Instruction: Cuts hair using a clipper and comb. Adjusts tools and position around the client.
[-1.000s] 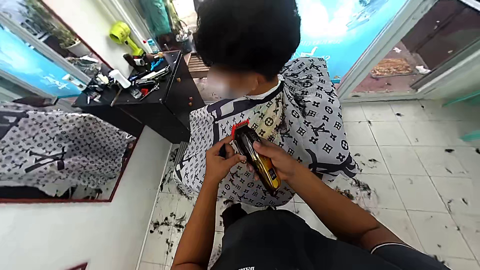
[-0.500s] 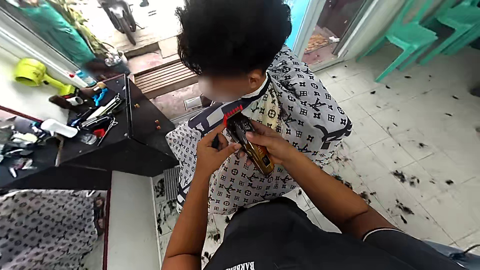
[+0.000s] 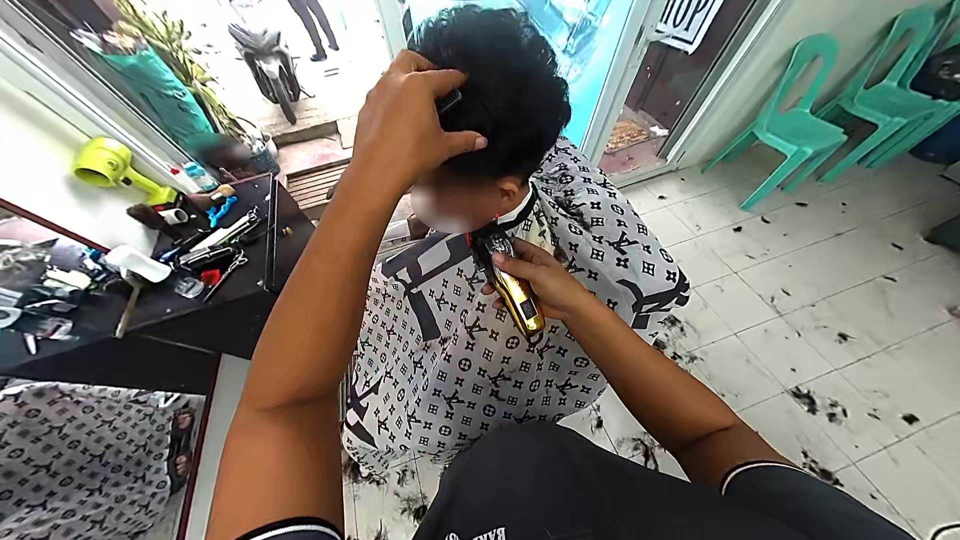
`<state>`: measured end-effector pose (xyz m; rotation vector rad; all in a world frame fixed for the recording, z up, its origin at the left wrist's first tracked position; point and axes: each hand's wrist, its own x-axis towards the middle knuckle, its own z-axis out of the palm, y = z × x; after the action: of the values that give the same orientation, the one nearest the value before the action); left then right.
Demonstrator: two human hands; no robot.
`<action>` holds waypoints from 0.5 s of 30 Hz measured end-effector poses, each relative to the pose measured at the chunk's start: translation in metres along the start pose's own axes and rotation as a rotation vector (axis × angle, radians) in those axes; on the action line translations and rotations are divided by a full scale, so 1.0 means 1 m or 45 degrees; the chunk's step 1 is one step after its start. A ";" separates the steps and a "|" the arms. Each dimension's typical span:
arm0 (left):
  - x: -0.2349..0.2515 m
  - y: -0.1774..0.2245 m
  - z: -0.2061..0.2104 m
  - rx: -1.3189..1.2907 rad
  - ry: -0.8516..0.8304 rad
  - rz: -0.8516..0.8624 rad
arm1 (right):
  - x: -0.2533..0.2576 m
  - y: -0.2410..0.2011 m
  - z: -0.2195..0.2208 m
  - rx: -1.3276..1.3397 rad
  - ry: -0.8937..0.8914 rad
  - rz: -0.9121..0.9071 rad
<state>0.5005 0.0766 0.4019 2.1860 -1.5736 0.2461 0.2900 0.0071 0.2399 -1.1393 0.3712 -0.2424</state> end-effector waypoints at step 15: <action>0.025 0.000 0.000 0.072 -0.106 -0.094 | 0.040 0.001 -0.004 0.162 -0.007 -0.087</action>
<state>0.5093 0.0550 0.4115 2.3201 -1.5433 0.1810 0.3248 -0.0108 0.2310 -1.0284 0.3080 -0.3181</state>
